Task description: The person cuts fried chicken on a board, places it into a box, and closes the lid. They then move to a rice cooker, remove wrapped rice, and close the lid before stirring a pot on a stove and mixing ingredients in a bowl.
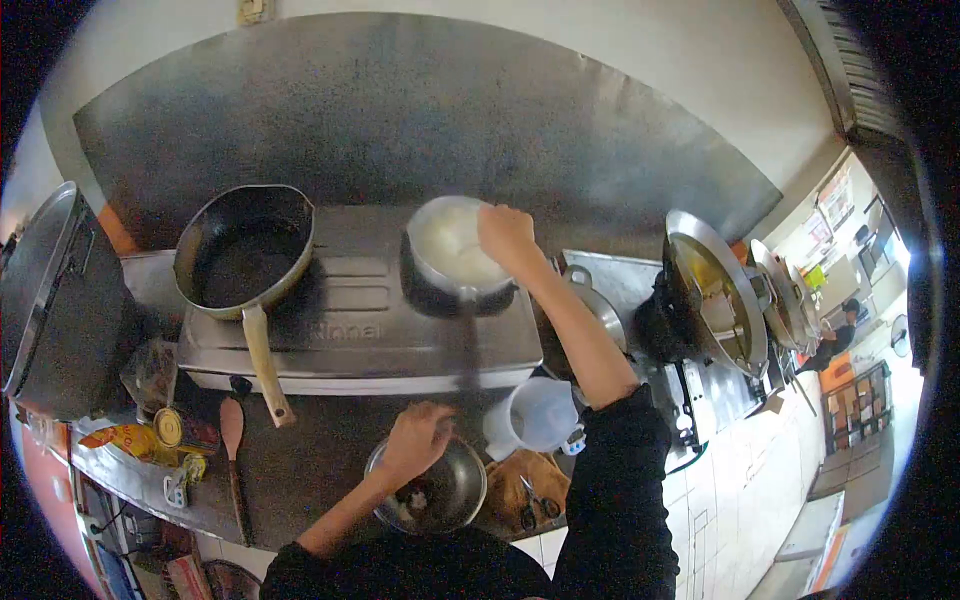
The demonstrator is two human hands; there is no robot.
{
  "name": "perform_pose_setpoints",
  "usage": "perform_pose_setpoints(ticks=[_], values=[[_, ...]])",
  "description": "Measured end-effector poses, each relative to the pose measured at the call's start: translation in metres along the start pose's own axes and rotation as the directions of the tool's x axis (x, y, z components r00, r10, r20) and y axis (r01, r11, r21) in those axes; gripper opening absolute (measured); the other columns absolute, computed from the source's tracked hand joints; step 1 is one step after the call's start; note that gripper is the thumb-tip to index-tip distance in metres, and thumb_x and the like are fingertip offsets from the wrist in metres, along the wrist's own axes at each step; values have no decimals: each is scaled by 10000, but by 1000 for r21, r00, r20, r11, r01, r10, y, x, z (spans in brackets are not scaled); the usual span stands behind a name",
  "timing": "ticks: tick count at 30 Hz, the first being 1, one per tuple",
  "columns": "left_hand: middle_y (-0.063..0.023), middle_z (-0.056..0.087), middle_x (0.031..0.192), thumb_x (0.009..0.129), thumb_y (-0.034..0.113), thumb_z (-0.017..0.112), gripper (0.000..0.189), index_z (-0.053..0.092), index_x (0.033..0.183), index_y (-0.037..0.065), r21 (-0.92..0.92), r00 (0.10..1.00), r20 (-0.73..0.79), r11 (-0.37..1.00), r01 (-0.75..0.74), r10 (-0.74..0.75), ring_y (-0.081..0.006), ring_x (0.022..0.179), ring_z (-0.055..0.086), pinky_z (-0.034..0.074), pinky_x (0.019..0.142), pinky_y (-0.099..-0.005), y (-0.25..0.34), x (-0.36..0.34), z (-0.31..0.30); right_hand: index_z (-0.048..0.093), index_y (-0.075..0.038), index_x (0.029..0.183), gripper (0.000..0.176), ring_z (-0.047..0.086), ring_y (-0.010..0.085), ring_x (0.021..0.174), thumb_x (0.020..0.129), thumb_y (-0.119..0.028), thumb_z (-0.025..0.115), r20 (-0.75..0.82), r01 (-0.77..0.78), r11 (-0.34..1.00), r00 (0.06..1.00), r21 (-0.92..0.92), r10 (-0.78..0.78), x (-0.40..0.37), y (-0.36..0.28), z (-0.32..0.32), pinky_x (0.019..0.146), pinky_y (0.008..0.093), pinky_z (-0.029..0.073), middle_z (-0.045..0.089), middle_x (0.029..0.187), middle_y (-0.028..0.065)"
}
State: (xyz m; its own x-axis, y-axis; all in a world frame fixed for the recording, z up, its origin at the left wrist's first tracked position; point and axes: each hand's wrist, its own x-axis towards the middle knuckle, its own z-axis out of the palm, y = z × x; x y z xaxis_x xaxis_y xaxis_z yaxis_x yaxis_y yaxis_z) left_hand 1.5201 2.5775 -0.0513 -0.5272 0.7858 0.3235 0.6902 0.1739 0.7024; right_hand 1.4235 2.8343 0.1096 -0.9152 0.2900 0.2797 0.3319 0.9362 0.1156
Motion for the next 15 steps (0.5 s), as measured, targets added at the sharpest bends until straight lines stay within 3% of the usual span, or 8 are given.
perform_pose_setpoints(ticks=[2, 5, 10, 13, 15], values=[[-192, 583, 837, 788, 172, 533, 194, 580, 902, 22, -180, 994, 85, 981, 77, -62, -364, 799, 557, 446, 709, -420, -7, 10, 18, 597, -31, 762, 106, 622, 313, 718, 720, -89, 519, 77, -8, 999, 997, -32, 11, -2, 1, -15, 611, 425, 489, 621, 763, 163], [-193, 589, 841, 810, 202, 529, 217, 566, 909, 12, -266, 965, 226, 944, 193, -134, -365, 795, 568, 456, 703, -415, -6, 20, 33, 601, -26, 740, 105, 620, 315, 707, 716, -89, 522, -110, 94, 994, 989, -60, -100, -24, 3, -44, 601, 413, 492, 615, 745, 165], [-168, 590, 910, 842, 294, 507, 325, 528, 1023, 26, -312, 897, 412, 899, 307, -163, -351, 852, 566, 450, 752, -415, 28, 25, 26, 650, -95, 766, 105, 604, 294, 764, 735, -179, 594, -127, -45, 998, 991, -54, 38, -60, 24, -77, 657, 398, 481, 609, 801, 107], [-168, 563, 943, 846, 321, 488, 342, 512, 1052, 50, -38, 972, 231, 999, -35, 43, -362, 871, 541, 443, 750, -421, 41, 7, 40, 658, -134, 790, 94, 602, 275, 771, 735, -197, 614, -149, -75, 997, 986, 7, 76, -88, 37, -99, 674, 386, 471, 606, 802, 79], [-156, 572, 866, 861, 332, 460, 307, 536, 953, 49, -31, 965, 190, 984, -177, 179, -356, 818, 550, 435, 716, -425, 47, 1, 48, 656, -130, 788, 102, 601, 277, 765, 741, -203, 604, -182, -82, 995, 979, 60, 92, -104, 45, -108, 674, 391, 468, 610, 797, 85]])
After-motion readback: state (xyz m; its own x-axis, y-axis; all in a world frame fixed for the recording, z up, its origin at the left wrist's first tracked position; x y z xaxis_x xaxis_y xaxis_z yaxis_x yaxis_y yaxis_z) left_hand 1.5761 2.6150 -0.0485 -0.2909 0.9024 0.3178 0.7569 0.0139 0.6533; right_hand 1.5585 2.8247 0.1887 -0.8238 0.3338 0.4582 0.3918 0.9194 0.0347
